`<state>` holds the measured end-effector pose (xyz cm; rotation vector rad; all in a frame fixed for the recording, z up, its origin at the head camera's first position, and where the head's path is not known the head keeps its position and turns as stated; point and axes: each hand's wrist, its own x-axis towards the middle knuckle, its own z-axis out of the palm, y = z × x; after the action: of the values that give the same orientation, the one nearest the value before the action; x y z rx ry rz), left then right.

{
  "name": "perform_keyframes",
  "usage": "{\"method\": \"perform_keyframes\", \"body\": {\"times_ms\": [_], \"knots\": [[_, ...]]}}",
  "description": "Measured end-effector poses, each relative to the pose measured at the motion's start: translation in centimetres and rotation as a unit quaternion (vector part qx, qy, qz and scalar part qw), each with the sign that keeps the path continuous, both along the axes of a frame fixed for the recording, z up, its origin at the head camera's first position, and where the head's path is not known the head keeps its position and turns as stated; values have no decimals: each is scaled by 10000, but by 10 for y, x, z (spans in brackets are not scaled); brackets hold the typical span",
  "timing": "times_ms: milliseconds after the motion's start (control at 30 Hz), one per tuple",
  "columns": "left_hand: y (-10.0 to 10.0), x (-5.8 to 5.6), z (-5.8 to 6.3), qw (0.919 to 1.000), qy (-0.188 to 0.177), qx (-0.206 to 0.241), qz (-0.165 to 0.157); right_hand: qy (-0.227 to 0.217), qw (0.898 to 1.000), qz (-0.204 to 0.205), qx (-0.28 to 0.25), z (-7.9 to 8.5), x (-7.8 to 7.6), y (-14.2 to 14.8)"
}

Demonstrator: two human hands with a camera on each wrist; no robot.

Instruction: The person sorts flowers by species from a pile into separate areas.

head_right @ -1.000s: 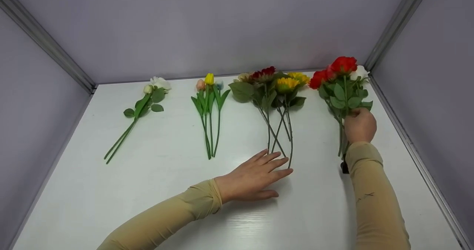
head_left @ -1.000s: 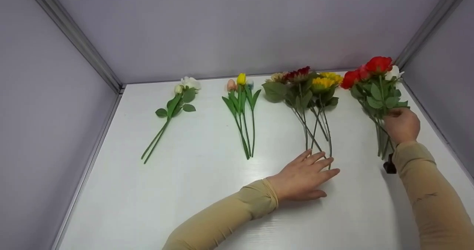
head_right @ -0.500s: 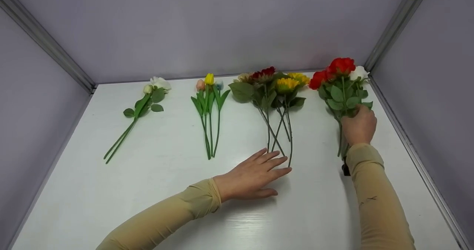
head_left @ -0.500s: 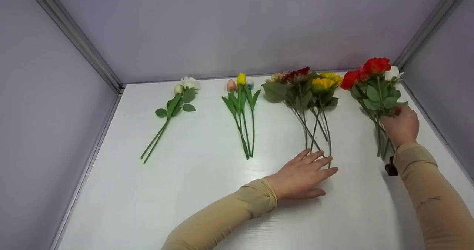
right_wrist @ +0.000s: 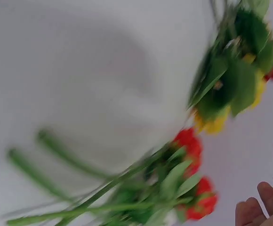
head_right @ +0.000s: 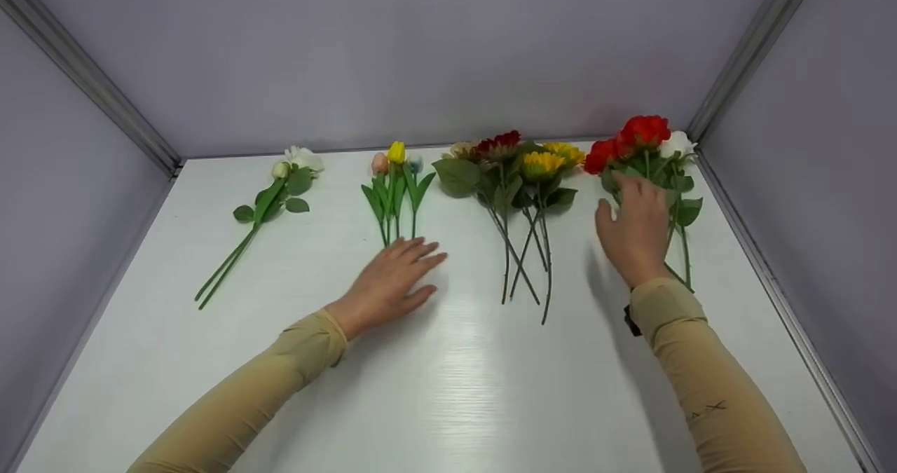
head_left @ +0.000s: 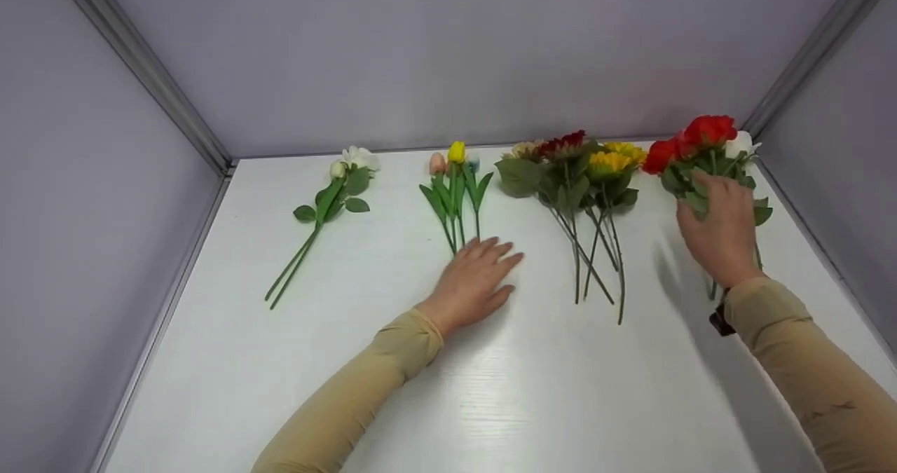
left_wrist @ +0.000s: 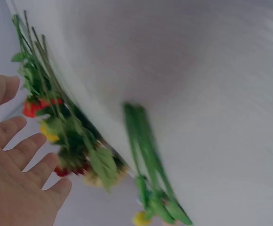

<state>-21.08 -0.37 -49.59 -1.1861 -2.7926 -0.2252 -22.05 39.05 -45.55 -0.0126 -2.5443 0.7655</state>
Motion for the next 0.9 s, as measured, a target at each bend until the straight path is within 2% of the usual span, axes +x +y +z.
{"method": "perform_keyframes", "body": {"times_ms": [67, 167, 300, 467, 567, 700, 800, 900], "knots": [[-31, -12, -4, 9989, 66, 164, 439, 237, 9987, 429, 118, 2, 0, -25], [-82, -26, -12, 9931, 146, 378, 1097, 443, 9913, 1176, 380, 4, 1, -65], [-148, -37, -23, 9779, 412, 640, 1945, -17, 9743, 2103, 805, 2, 5, -122], [-214, -39, -31, 9523, 783, 732, 2857, -739, 9402, 3053, 1319, -13, 7, -197], [-240, -37, -30, 9390, 716, 780, 3272, -951, 9208, 3439, 1574, -23, 7, -241], [-261, -32, -28, 9272, 280, 901, 3626, -1078, 9024, 3769, 1791, -31, 7, -296], [-269, -30, -24, 9235, -54, 876, 3734, -1098, 8911, 3963, 1920, -29, 7, -333], [-274, -29, -21, 9222, -176, 783, 3782, -1039, 8823, 4106, 2056, -22, 8, -363]]}}
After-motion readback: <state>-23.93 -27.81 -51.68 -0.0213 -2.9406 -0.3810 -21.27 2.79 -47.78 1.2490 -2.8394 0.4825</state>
